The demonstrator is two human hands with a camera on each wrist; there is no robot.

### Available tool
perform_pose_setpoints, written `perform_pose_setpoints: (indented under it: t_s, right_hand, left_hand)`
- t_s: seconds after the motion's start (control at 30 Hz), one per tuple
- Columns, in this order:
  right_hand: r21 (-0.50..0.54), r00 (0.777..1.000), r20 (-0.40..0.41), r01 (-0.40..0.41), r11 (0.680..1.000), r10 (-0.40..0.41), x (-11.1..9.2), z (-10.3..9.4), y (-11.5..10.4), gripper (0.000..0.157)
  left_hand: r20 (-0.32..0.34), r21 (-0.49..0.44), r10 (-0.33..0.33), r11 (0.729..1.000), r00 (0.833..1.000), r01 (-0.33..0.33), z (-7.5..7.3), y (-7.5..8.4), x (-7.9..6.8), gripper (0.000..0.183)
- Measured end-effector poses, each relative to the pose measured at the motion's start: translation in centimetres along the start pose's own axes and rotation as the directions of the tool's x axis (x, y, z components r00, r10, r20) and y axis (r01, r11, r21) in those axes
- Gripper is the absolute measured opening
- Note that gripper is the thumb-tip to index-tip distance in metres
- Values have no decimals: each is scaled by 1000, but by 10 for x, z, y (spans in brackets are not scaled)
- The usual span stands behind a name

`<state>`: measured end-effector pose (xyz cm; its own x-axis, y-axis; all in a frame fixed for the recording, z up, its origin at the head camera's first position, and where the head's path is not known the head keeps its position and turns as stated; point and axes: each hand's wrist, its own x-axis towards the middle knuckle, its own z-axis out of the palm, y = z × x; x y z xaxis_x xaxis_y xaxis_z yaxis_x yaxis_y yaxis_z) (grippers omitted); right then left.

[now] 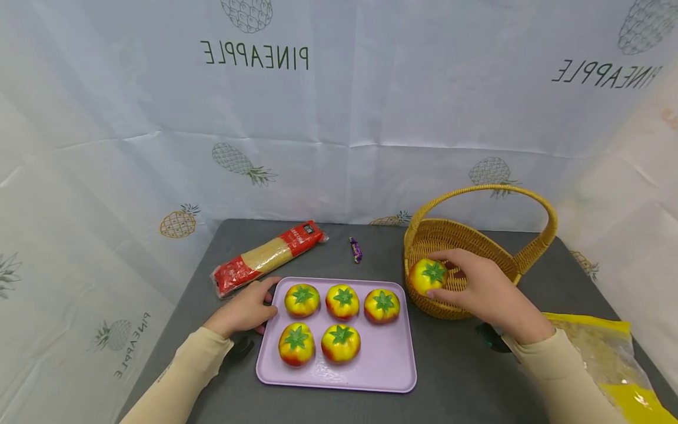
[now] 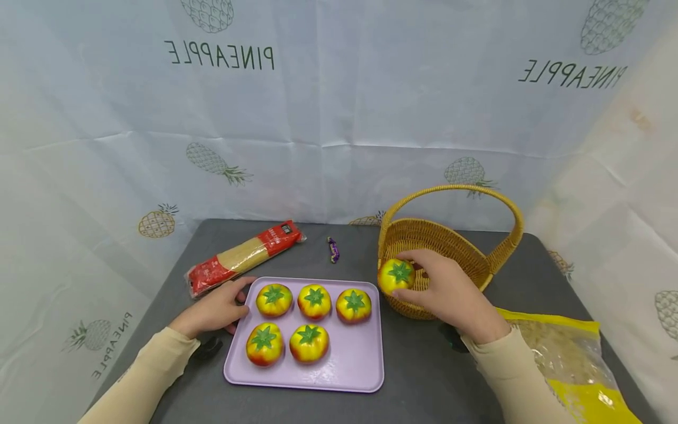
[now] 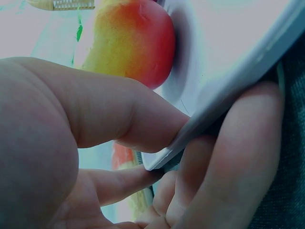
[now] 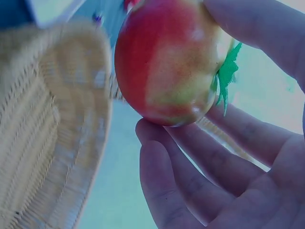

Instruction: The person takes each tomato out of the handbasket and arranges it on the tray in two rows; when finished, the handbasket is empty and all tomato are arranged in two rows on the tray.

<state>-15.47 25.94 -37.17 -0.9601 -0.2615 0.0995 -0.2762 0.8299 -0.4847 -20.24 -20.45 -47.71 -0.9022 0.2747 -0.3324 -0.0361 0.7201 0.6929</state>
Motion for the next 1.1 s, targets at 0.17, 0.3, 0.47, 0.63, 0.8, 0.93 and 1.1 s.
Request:
perform_pose_setpoints:
  t_s: [0.17,0.3,0.47,0.63,0.8,0.93,1.1]
  right_hand:
    - [6,999,7,40,999,-40,-18,23,-14,63]
    - [8,998,32,62,998,-62,-30,43,-23,62]
    - [7,996,47,78,997,-78,-40,64,-30,64]
    - [-1,994,71,81,997,-81,-46,83,-33,63]
    - [-1,994,84,75,997,-75,-49,96,-34,63]
    - [-7,993,94,75,997,-74,-50,102,-34,64]
    - [7,991,124,55,998,-55,-51,105,-35,64]
  left_hand:
    - [4,2,0,1000,1000,0,0,-1,1,75]
    - [2,7,2,1000,1000,-2,0,0,2,75]
    - [-2,18,-7,1000,1000,7,-1,1,3,76]
    - [-4,23,-7,1000,1000,7,-1,1,3,75]
    - [0,19,-10,1000,1000,10,-1,-1,4,76]
    - [0,16,-15,1000,1000,15,0,-2,3,75]
    - [2,14,-14,1000,1000,14,0,-2,2,75]
